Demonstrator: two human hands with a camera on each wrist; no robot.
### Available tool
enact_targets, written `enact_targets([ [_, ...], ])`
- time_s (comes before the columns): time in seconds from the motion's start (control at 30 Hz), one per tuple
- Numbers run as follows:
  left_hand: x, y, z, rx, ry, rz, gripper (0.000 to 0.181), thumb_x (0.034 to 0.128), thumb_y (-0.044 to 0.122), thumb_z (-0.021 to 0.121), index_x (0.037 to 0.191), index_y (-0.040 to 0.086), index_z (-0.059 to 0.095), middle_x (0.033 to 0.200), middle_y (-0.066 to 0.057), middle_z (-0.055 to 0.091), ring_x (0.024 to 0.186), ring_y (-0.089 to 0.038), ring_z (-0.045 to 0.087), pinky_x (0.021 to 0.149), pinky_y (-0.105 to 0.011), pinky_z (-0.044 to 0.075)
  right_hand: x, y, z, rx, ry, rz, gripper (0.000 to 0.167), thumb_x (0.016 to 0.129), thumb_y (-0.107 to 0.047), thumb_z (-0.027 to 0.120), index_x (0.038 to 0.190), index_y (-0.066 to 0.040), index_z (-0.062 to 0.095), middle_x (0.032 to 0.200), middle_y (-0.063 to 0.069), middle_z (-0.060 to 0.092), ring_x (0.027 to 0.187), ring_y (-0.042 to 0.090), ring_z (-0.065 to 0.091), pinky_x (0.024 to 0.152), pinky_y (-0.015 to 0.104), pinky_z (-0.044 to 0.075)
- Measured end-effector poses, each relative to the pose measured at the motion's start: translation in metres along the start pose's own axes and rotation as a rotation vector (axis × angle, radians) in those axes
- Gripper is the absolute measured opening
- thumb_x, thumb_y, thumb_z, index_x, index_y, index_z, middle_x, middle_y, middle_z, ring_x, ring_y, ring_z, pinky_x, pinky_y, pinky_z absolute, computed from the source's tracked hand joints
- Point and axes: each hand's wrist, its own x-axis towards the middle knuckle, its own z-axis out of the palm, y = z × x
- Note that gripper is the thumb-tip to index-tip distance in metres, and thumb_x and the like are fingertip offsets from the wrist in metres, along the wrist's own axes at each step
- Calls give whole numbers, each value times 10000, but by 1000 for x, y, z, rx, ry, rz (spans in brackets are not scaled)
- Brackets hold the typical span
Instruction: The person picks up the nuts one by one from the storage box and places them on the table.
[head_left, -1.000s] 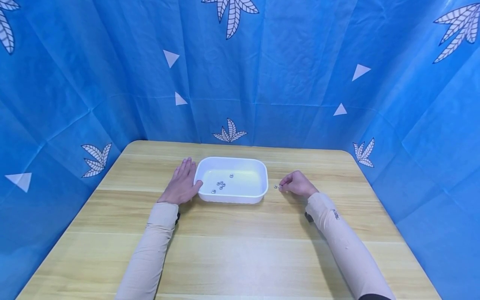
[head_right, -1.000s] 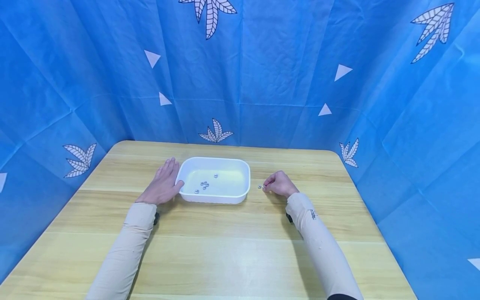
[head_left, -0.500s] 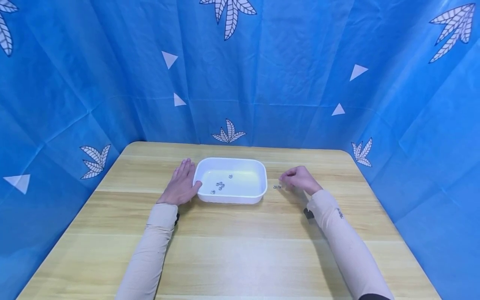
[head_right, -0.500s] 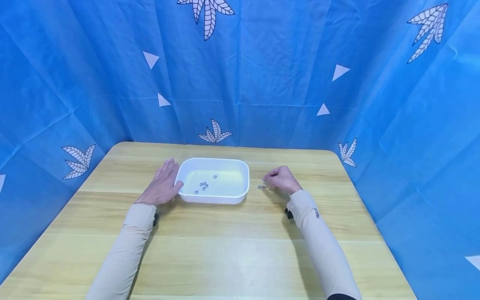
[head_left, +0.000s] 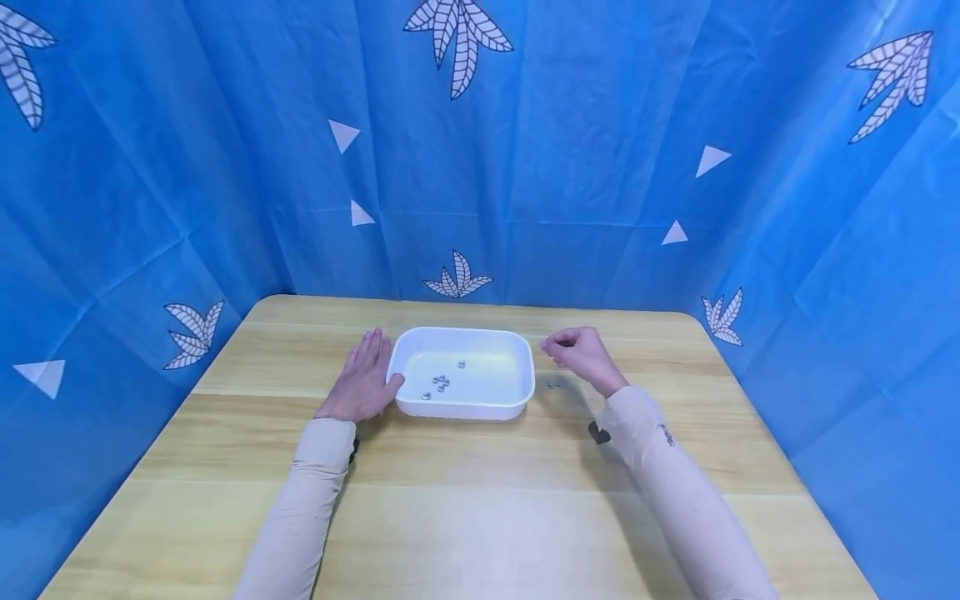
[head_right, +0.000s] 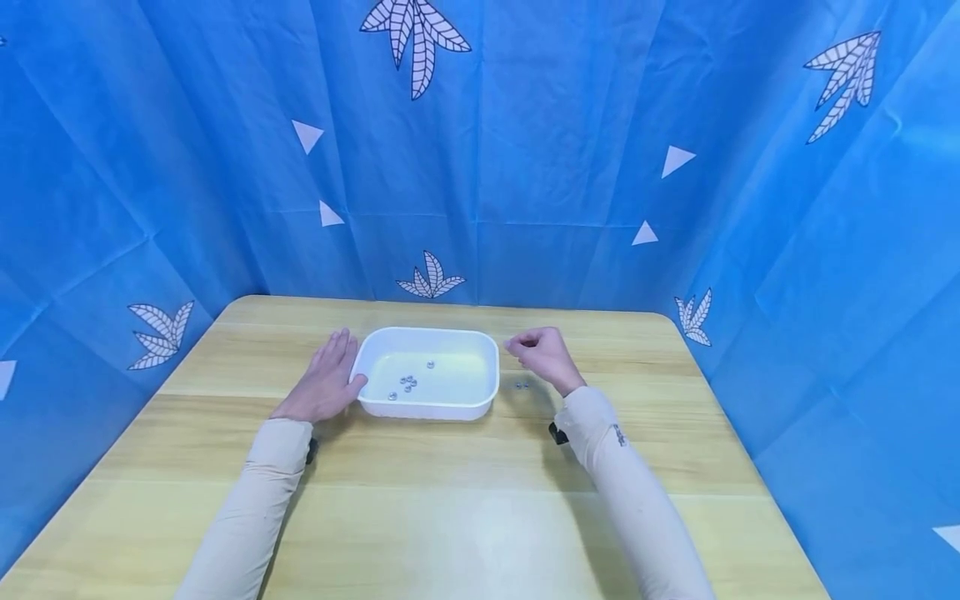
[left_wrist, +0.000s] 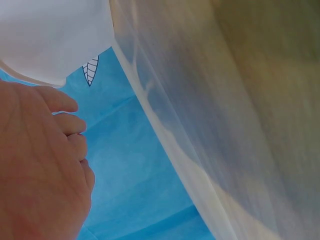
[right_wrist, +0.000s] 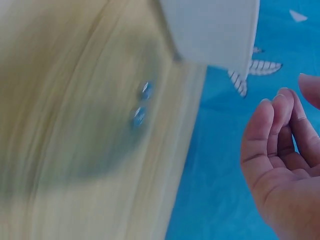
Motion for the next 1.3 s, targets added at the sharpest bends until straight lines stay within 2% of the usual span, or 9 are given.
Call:
enact_targets([
  [0.13,0,-1,1,1,-4,-6,780,1060,369,392,1611,-101,102,1729,-260,-19,1623,-430,-26,1329,-568,28,2,-11,11,11,-18,-13,314,977,-240,692,1153,12,761,1133,185,753,995,297,695,796,281,616],
  [0.27,0,-1,0,3,-6,-11,780,1059,369,386,1612,-101,101,1731,-256,-18,1623,-429,-32,1328,-570,26,4,-20,21,13,-37,-10,292,960,-254,722,1117,-15,776,1093,161,764,954,314,699,842,377,627],
  [0.47,-1,-2,0,-1,8,-2,778,1053,358,397,1606,-114,120,1724,-277,1,1617,-449,-10,1323,-584,37,4,-32,35,-1,-80,-1,275,956,-261,734,1115,-41,781,1090,160,764,890,272,687,858,411,628],
  [0.6,0,-1,0,-3,10,-4,779,1053,358,406,1607,-110,123,1724,-279,6,1620,-443,-7,1324,-581,47,3,-40,44,-37,-116,-39,259,951,-246,742,1128,-63,784,1090,139,767,913,258,694,854,409,629],
  [0.7,1,0,1,-2,11,-5,779,1054,358,405,1609,-106,117,1726,-275,3,1623,-434,-12,1326,-574,47,3,-45,52,-78,-138,-101,247,945,-226,746,1125,-62,787,1072,120,774,905,205,688,803,320,615],
  [0.83,-1,0,1,-3,21,2,776,1048,343,414,1604,-116,125,1722,-285,13,1618,-448,-1,1323,-583,49,3,-50,65,-116,-166,-164,243,940,-208,750,1122,-51,784,1059,106,781,915,183,687,819,267,587],
  [1.07,-3,1,0,5,21,0,766,1052,326,425,1600,-122,134,1720,-286,18,1615,-456,3,1320,-593,59,2,-58,86,-153,-213,-174,283,927,-198,771,1161,-41,774,1076,66,781,964,189,681,945,347,572],
  [1.3,-2,1,0,7,21,0,774,1053,349,411,1602,-118,130,1722,-282,13,1617,-449,-3,1321,-590,55,4,-64,101,-189,-234,-187,216,900,-176,801,1101,-98,803,1029,37,796,940,171,695,947,350,577],
])
